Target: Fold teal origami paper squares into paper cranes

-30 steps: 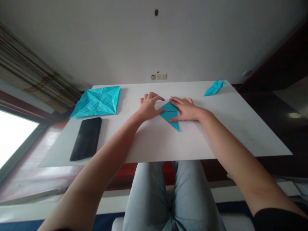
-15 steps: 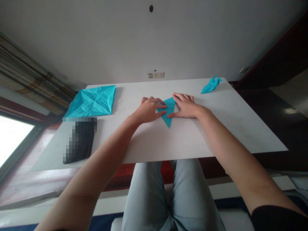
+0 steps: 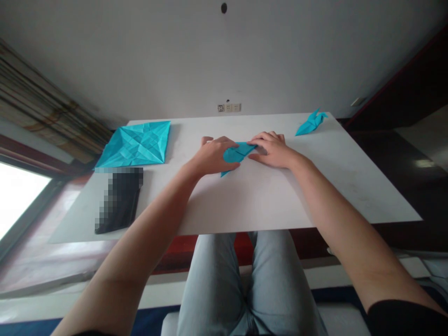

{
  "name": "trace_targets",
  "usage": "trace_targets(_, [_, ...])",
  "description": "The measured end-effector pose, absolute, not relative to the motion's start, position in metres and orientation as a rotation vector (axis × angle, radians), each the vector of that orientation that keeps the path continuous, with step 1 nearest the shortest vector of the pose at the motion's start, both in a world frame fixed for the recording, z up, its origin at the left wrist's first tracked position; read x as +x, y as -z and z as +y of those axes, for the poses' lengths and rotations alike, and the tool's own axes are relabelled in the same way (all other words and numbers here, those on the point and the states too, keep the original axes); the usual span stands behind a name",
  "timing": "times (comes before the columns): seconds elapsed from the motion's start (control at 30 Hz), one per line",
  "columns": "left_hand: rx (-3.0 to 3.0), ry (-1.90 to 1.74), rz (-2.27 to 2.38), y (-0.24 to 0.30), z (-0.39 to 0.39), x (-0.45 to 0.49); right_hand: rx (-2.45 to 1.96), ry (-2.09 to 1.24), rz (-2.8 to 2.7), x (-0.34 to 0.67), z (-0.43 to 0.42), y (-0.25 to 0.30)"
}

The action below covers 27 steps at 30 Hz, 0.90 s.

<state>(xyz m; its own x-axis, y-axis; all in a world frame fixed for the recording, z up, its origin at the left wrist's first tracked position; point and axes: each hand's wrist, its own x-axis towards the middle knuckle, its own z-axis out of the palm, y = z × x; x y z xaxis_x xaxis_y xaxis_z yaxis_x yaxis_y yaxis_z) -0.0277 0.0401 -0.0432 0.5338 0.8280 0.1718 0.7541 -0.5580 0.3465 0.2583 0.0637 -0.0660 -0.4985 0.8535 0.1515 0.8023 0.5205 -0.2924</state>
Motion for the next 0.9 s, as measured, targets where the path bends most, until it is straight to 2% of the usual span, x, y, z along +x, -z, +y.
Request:
trace_targets(0.5, [2.564,-0.481,1.314,0.047,0.040,-0.025,-1.338,-0.220,-2.463,0.256,0.064,0.068])
trace_targets(0.9, [2.459,-0.562,1.127,0.048,0.051,-0.036,-1.332,-0.284,-2.424,0.255,0.062,0.065])
